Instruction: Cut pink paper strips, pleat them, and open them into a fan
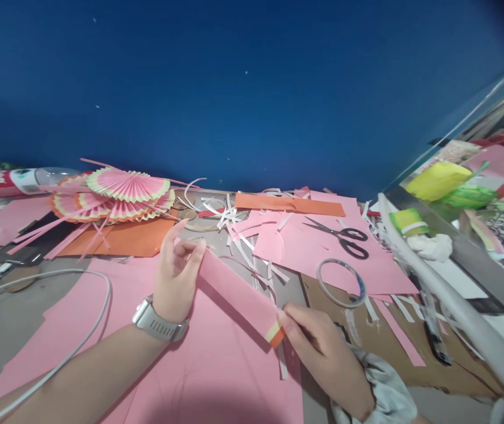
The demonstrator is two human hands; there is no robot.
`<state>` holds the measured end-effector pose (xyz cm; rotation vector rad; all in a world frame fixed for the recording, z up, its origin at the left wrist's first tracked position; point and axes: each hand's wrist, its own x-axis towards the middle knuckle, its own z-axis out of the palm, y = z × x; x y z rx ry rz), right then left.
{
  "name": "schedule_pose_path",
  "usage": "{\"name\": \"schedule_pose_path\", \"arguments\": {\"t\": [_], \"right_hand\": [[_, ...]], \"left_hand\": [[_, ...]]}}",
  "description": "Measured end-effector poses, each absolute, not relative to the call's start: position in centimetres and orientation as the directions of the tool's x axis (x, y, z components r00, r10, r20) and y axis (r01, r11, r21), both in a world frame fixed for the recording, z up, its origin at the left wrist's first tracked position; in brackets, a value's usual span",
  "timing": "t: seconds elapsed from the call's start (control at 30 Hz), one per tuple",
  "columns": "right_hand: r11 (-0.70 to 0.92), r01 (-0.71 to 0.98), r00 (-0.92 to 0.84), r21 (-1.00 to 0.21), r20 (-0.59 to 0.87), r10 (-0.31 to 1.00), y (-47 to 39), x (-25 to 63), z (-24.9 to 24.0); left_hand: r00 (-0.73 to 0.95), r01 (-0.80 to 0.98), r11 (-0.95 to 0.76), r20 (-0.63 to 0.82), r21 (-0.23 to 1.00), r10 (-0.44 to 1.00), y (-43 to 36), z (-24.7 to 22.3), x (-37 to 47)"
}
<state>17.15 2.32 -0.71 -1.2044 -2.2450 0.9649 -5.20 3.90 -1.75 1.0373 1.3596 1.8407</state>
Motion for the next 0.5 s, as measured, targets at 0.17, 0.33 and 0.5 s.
{"name": "schedule_pose_path", "arguments": {"t": [0.17,0.33,0.5], "right_hand": [[0.424,0.569,-0.574,-0.705,0.029,0.818,2.3,16.9,-0.6],[0.344,0.577,-0.526,-0.741,-0.015,0.850,2.4,16.9,-0.5],[0.189,0.514,-0.416,-0.837,-0.050,0.908,3.1,17.5,-0.3]], "left_hand": [[-0.494,-0.024,-0.283,0.235,0.959,0.837,3.8,-1.5,-5.3],[-0.532,-0.112,-0.253,0.157,0.961,0.832,3.4,-0.3,-4.9],[-0.339,-0.375,-0.243,0.112,0.895,0.934,2.1,-0.2,-3.9]]}}
